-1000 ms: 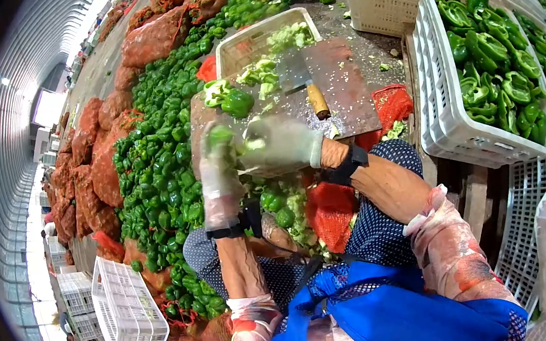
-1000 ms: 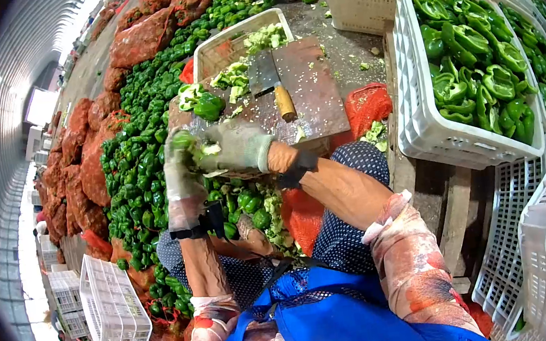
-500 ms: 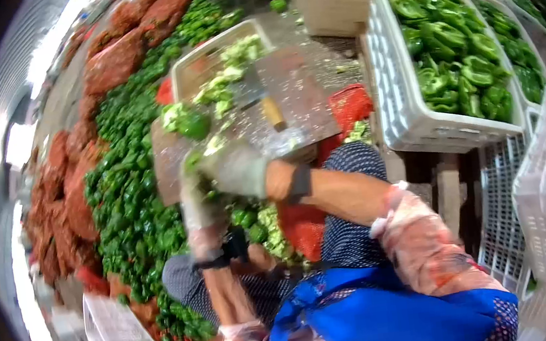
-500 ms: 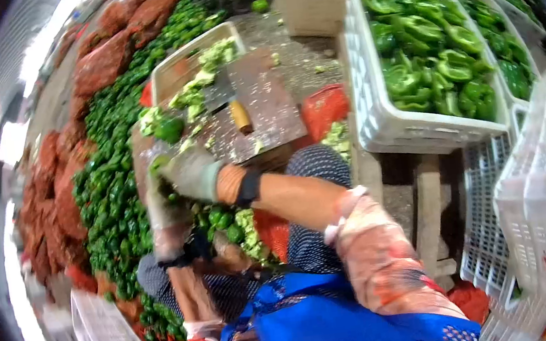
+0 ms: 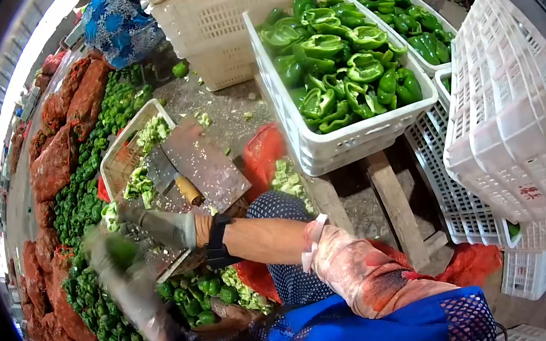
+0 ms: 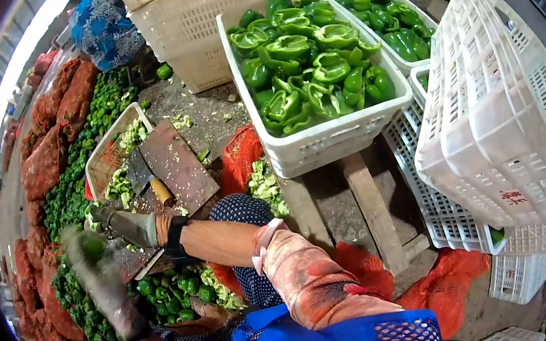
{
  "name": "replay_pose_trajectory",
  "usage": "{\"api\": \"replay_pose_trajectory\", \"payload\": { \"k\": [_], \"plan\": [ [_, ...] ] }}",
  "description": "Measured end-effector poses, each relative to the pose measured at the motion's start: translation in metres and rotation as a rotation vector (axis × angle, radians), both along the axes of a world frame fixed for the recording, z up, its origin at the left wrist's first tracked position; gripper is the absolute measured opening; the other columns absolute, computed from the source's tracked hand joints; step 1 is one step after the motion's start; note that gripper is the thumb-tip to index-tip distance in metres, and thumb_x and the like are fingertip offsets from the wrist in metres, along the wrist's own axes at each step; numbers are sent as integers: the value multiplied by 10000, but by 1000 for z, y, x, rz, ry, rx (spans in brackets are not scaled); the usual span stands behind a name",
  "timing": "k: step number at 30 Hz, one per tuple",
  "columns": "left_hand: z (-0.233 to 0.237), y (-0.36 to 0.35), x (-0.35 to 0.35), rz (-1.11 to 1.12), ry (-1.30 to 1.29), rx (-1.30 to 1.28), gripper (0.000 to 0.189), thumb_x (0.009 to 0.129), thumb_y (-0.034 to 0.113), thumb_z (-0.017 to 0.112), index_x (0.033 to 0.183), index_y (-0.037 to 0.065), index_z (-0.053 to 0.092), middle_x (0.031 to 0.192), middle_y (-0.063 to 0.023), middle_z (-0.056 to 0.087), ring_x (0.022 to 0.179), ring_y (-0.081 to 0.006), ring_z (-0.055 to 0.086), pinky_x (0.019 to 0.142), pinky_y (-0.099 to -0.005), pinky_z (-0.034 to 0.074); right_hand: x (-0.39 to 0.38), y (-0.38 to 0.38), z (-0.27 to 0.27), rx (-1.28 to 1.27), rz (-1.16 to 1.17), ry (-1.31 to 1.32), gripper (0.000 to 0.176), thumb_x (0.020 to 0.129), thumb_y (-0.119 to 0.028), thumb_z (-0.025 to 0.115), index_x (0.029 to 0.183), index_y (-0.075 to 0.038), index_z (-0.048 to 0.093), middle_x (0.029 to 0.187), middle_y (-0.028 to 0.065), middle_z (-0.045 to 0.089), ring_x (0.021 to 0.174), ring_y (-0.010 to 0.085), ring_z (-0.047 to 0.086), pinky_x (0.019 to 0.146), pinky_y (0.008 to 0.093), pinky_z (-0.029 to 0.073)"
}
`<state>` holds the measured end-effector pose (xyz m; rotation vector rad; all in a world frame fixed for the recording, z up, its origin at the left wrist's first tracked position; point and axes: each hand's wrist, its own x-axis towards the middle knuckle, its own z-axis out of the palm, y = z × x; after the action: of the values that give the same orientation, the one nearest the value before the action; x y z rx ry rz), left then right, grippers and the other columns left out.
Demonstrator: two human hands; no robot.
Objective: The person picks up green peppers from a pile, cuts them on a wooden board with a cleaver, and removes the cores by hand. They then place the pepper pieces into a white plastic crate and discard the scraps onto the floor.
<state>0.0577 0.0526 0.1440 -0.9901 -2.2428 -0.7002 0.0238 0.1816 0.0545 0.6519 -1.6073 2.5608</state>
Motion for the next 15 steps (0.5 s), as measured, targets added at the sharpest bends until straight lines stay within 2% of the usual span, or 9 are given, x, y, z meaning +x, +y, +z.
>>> {"api": "replay_pose_trajectory", "payload": {
  "k": [1, 2, 3, 4, 5, 6, 7, 12, 15],
  "plan": [
    [-10, 13, 9, -15, -284, -28, 682, 793, -82, 588, 1415, 116, 387, 1443, -99, 404, 1323, -247, 389, 1069, -362, 373, 6, -2, 2, 11, 18, -3, 631, 999, -464, 367, 1450, -33, 271, 1463, 117, 339, 1339, 192, 322, 1105, 302, 247],
    [-17, 4, -6, -83, -591, 164, 832, 690, -119, 644, 1406, 228, 400, 1512, -109, 288, 1352, -323, 351, 1066, -457, 397, 9, 7, 8, 31, 23, 5, 656, 1005, -464, 348, 1487, -42, 208, 1526, 117, 259, 1392, 189, 252, 1139, 290, 195],
    [1, 22, -1, -164, -681, 453, 804, 713, -130, 607, 1403, 227, 403, 1511, -118, 282, 1347, -326, 355, 1048, -444, 422, 39, 30, 45, -4, 14, -86, 612, 1020, -409, 320, 1492, -43, 188, 1541, 117, 227, 1411, 200, 211, 1148, 303, 177],
    [22, 29, 11, -213, -794, 731, 776, 735, -140, 570, 1400, 225, 405, 1509, -127, 276, 1343, -329, 360, 1029, -431, 447, 25, 20, 27, -195, 25, -116, 562, 1028, -361, 302, 1488, -51, 211, 1541, 132, 220, 1416, 218, 204, 1155, 317, 163],
    [40, 36, 10, -259, -849, 838, 761, 765, -171, 480, 1409, 225, 388, 1481, -158, 308, 1346, -333, 353, 972, -419, 505, 7, 23, 13, -410, 50, -254, 549, 1030, -342, 296, 1482, -40, 221, 1535, 145, 225, 1412, 219, 212, 1155, 327, 174],
    [54, 61, 18, -224, -781, 798, 780, 753, -213, 408, 1413, 201, 378, 1433, -177, 365, 1290, -311, 427, 910, -381, 546, -8, 28, -2, -616, 83, -387, 535, 1032, -323, 290, 1476, -30, 230, 1528, 157, 230, 1409, 220, 221, 1155, 337, 184],
    [64, 81, 23, -281, -753, 721, 755, 759, -203, 424, 1405, 187, 386, 1423, -174, 377, 1265, -300, 441, 911, -375, 542, -10, 36, -4, -693, 63, -427, 517, 1026, -319, 307, 1450, -26, 256, 1485, 153, 263, 1365, 217, 254, 1120, 331, 213],
    [63, 167, 30, -811, -759, 438, 638, 790, -152, 501, 1366, 113, 424, 1372, -158, 438, 1140, -246, 513, 918, -344, 518, 26, 79, 14, -634, -106, -347, 432, 998, -298, 390, 1318, -9, 383, 1270, 134, 424, 1148, 198, 422, 945, 302, 358],
    [59, 147, -7, -797, -801, 536, 575, 809, -122, 547, 1342, 69, 446, 1342, -148, 475, 1065, -214, 556, 922, -326, 504, 35, 98, 28, -619, -219, -292, 387, 981, -286, 440, 1239, 2, 459, 1141, 123, 521, 1018, 187, 522, 840, 284, 444]
  ]
}}
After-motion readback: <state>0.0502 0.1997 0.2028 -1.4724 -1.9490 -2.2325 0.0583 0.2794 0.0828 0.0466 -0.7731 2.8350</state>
